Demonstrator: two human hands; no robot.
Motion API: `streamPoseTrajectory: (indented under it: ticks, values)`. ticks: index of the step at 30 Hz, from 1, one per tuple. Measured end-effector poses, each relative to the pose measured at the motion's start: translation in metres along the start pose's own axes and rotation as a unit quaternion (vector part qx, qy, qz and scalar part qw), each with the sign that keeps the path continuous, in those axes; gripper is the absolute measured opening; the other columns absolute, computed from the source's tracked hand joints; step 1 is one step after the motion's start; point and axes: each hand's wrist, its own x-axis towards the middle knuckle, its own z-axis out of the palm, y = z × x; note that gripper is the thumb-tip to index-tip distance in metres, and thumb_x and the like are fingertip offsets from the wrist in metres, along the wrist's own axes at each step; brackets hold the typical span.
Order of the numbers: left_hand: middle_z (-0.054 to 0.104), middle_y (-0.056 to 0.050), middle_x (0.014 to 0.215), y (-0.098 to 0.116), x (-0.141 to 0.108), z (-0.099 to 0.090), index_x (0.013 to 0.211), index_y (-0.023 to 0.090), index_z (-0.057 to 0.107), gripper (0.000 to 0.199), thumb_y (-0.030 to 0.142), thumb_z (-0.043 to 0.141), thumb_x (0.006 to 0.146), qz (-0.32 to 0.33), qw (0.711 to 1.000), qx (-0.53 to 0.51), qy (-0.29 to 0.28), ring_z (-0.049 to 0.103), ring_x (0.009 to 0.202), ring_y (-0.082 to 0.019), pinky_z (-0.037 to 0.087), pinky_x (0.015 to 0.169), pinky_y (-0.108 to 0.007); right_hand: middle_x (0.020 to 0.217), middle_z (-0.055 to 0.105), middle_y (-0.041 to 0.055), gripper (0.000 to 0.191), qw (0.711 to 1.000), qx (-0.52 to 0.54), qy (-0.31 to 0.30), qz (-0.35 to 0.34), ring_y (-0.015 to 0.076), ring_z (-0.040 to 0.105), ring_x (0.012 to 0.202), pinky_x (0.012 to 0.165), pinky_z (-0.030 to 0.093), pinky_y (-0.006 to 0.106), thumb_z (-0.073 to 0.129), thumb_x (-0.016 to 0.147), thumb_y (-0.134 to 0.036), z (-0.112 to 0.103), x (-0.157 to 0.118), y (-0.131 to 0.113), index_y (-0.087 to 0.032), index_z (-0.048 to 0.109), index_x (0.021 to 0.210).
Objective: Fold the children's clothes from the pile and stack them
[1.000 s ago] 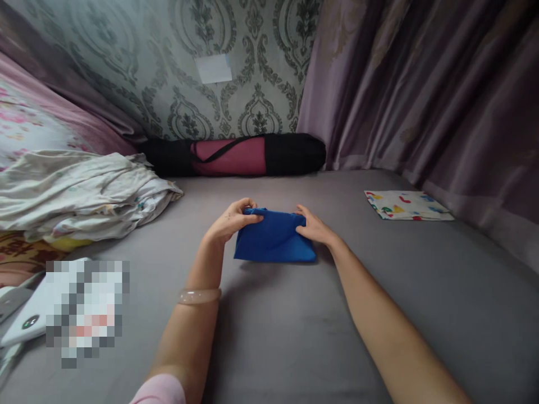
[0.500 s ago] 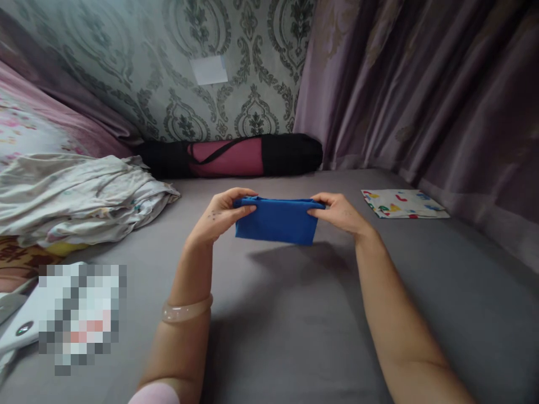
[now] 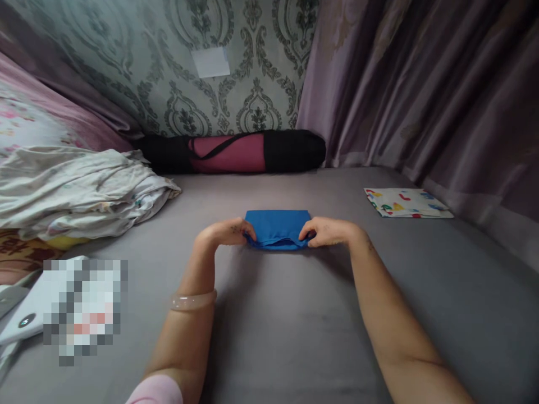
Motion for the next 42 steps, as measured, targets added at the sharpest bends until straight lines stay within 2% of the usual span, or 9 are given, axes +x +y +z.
streamPoseTrajectory:
  ticks: [3,6,9,11,13,17,24,31,42]
  values:
    - [0.073,0.001,0.084,0.003,-0.002,-0.006,0.082,0.023,0.075,0.032,0.014,0.053,0.062,0.0,0.995,0.002,-0.096,0.064,0.077,-0.017,0.047,0.068,-0.022,0.081,0.073,0.0019,0.023,0.999,0.052,-0.008,0.003,0.0163,0.065,0.073,0.064,0.047,0.022,0.062,0.074,-0.031,-0.005,-0.003,-0.002,-0.02,0.075,0.089]
    - [0.073,-0.001,0.088,0.008,-0.005,-0.012,0.084,0.022,0.074,0.03,0.017,0.051,0.066,0.024,0.996,-0.024,-0.084,0.064,0.081,-0.018,0.047,0.07,-0.022,0.082,0.073,0.0047,0.033,0.993,0.035,0.108,0.017,0.0177,0.065,0.075,0.07,0.048,0.026,0.045,0.088,-0.035,-0.001,0.007,-0.007,-0.018,0.073,0.09]
    - [0.072,-0.002,0.086,0.01,-0.005,-0.014,0.084,0.021,0.072,0.027,0.019,0.05,0.068,0.025,0.998,-0.039,-0.045,0.063,0.079,-0.017,0.046,0.069,-0.022,0.122,0.064,0.0105,0.043,0.957,-0.032,0.286,0.033,0.022,0.058,0.114,0.098,0.041,0.033,0.034,0.094,-0.032,0.016,0.026,-0.016,-0.014,0.062,0.122]
    - [0.072,-0.003,0.086,0.009,-0.004,-0.013,0.085,0.02,0.071,0.026,0.02,0.05,0.069,0.015,0.998,-0.045,-0.028,0.064,0.081,-0.018,0.047,0.07,-0.023,0.147,0.042,0.0122,0.053,0.944,-0.071,0.32,0.041,0.023,0.035,0.137,0.113,0.024,0.038,0.029,0.097,-0.035,0.032,0.039,-0.019,-0.01,0.043,0.141]
    - [0.072,-0.004,0.088,0.005,-0.003,-0.013,0.087,0.02,0.07,0.026,0.021,0.05,0.071,0.004,0.998,-0.049,-0.026,0.065,0.083,-0.018,0.047,0.072,-0.023,0.155,0.027,0.0119,0.06,0.954,-0.1,0.277,0.058,0.0235,0.018,0.144,0.117,0.011,0.043,0.025,0.098,-0.04,0.048,0.048,-0.018,-0.008,0.03,0.148]
    - [0.073,-0.004,0.088,-0.002,-0.003,-0.011,0.09,0.021,0.069,0.025,0.023,0.052,0.071,-0.016,0.997,-0.067,-0.024,0.066,0.084,-0.018,0.048,0.071,-0.023,0.157,0.022,0.011,0.066,0.971,-0.116,0.189,0.084,0.0235,0.013,0.145,0.118,0.008,0.046,0.019,0.097,-0.048,0.067,0.055,-0.006,-0.008,0.026,0.15]
    - [0.073,-0.003,0.087,-0.01,-0.006,-0.016,0.09,0.02,0.068,0.026,0.026,0.053,0.071,-0.022,0.998,-0.06,-0.004,0.065,0.082,-0.018,0.048,0.07,-0.023,0.157,0.02,0.0106,0.067,0.973,-0.123,0.173,0.09,0.0236,0.011,0.146,0.118,0.009,0.045,0.018,0.097,-0.049,0.062,0.053,-0.005,-0.009,0.024,0.15]
    - [0.072,-0.005,0.096,-0.012,-0.009,-0.021,0.101,0.017,0.064,0.032,0.031,0.048,0.077,-0.052,0.998,-0.027,0.016,0.065,0.09,-0.018,0.049,0.078,-0.025,0.158,0.017,0.0151,0.064,0.971,-0.158,0.171,0.058,0.0258,0.009,0.146,0.117,0.007,0.05,0.024,0.097,-0.042,0.052,0.063,-0.039,-0.006,0.024,0.15]
    - [0.072,-0.007,0.098,-0.008,-0.016,-0.025,0.101,0.015,0.064,0.036,0.038,0.047,0.079,-0.07,0.997,-0.02,0.038,0.064,0.088,-0.02,0.048,0.074,-0.027,0.158,0.02,0.0094,0.058,0.974,-0.161,0.158,0.015,0.0307,0.01,0.145,0.111,0.009,0.062,0.02,0.098,-0.05,0.08,0.083,-0.058,-0.026,0.027,0.15]
